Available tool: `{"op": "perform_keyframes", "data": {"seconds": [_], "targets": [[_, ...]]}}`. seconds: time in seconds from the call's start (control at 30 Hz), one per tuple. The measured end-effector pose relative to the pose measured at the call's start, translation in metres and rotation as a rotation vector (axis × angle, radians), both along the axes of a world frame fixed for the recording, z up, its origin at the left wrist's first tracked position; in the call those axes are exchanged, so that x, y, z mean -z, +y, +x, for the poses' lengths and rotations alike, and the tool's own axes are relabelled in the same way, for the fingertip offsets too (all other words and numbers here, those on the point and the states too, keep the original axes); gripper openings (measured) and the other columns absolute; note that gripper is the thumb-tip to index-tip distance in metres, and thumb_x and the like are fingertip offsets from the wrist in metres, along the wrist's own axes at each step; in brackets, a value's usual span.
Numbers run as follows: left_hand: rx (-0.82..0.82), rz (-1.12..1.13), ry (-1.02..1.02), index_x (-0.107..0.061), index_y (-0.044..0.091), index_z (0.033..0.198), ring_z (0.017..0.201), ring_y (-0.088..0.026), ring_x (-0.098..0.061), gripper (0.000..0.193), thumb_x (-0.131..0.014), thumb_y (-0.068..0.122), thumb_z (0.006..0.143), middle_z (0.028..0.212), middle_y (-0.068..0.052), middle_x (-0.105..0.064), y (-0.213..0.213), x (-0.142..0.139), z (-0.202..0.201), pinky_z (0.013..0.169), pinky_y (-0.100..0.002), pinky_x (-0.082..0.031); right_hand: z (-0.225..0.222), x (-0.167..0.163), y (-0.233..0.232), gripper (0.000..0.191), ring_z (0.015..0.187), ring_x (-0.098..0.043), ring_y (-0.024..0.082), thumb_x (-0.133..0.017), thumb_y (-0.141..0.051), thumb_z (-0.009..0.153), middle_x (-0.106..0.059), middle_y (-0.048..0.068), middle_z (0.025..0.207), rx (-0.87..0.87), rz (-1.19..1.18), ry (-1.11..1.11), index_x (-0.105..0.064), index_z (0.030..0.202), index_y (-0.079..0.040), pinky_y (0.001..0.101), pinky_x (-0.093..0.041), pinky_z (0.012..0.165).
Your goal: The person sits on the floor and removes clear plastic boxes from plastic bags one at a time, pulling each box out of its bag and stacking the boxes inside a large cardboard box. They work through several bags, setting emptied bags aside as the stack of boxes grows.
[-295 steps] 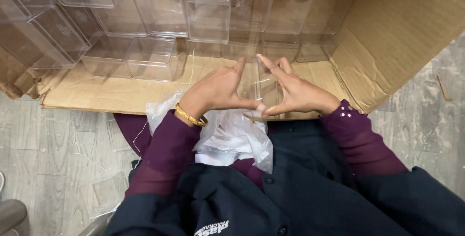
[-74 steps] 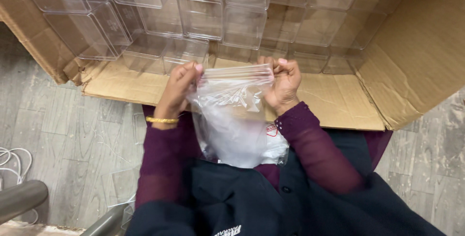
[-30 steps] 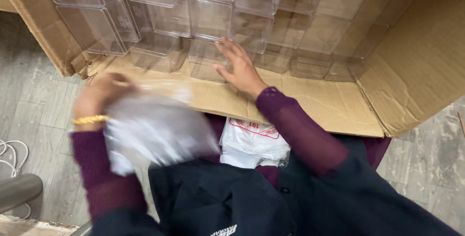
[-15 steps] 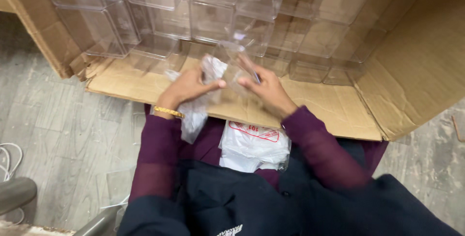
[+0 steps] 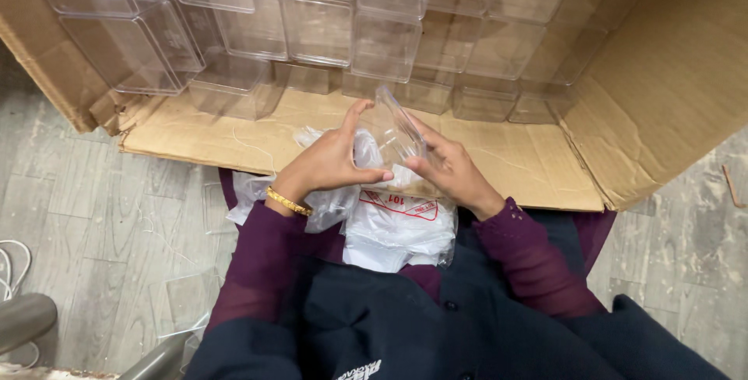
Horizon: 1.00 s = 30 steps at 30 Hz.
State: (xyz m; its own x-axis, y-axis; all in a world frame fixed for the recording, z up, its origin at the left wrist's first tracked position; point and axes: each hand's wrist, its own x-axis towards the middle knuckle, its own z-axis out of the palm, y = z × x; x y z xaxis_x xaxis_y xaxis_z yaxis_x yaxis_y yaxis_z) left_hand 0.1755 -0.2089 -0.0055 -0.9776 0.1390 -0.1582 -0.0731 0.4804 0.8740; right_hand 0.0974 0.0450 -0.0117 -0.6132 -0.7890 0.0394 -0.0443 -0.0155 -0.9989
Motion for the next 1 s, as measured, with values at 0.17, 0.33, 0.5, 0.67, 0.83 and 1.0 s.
{"op": "perform_keyframes", "data": {"seconds": [0.17, 0.33, 0.5, 0.67, 0.83, 1.0], "targets": [[-0.003, -0.111, 0.102, -0.017, 0.007, 0.159, 0.104, -0.045, -0.066, 0.122, -0.091, 0.048, 0.07, 0.112, -0.033, -0.064, -0.006, -0.015, 0.003, 0.09, -0.045, -0.052, -0.013, -0.019, 0.005, 0.039, 0.138, -0.06, 0.029, -0.062, -0.021, 0.107, -0.061, 0.019, 0.15, 0.393, -0.184, -0.174, -0.06, 0.136, 0.004, 0.0403, -0.046, 0.12], [0.066, -0.065, 0.125, -0.016, 0.009, 0.158, 0.079, -0.037, -0.069, 0.125, -0.093, 0.045, 0.067, 0.084, -0.02, -0.068, -0.005, -0.02, -0.002, 0.072, -0.042, -0.052, -0.016, -0.021, 0.015, 0.046, 0.151, -0.047, 0.031, -0.072, -0.01, 0.098, -0.054, 0.019, 0.158, 0.166, 0.137, 0.378, -0.062, 0.142, -0.004, 0.0432, -0.041, 0.123], [0.103, -0.068, 0.063, -0.015, 0.011, 0.159, 0.074, -0.037, -0.068, 0.127, -0.092, 0.043, 0.064, 0.077, -0.019, -0.067, -0.003, -0.023, -0.007, 0.069, -0.042, -0.051, -0.03, -0.02, 0.008, 0.06, 0.154, -0.036, 0.028, -0.086, -0.019, 0.081, -0.026, 0.016, 0.172, -0.08, 0.321, 0.36, -0.048, 0.128, -0.011, 0.0411, -0.05, 0.105], [0.134, -0.126, 0.021, -0.015, 0.012, 0.159, 0.07, -0.038, -0.067, 0.126, -0.092, 0.043, 0.064, 0.069, -0.02, -0.063, -0.003, -0.031, -0.012, 0.066, -0.044, -0.05, -0.048, -0.036, 0.008, 0.089, 0.15, -0.04, 0.028, -0.093, -0.017, 0.075, -0.038, 0.013, 0.154, -0.133, 0.248, 0.486, -0.038, 0.145, -0.012, 0.0459, -0.038, 0.124], [0.158, -0.168, -0.045, -0.016, 0.014, 0.159, 0.068, -0.04, -0.066, 0.125, -0.091, 0.043, 0.064, 0.066, -0.021, -0.062, 0.0, -0.037, -0.017, 0.064, -0.046, -0.049, -0.036, -0.051, 0.01, 0.127, 0.15, -0.035, 0.031, -0.092, -0.017, 0.073, -0.022, 0.017, 0.159, -0.092, 0.18, 0.422, -0.006, 0.166, -0.012, 0.0474, -0.036, 0.125], [0.201, -0.126, 0.048, -0.016, 0.011, 0.157, 0.074, -0.042, -0.067, 0.124, -0.092, 0.041, 0.064, 0.072, -0.022, -0.065, 0.002, -0.036, -0.02, 0.066, -0.047, -0.05, -0.029, -0.054, 0.005, 0.13, 0.147, -0.039, 0.031, -0.093, -0.02, 0.07, -0.035, 0.016, 0.153, -0.15, 0.289, 0.448, -0.007, 0.168, -0.017, 0.0457, -0.036, 0.123]]}}
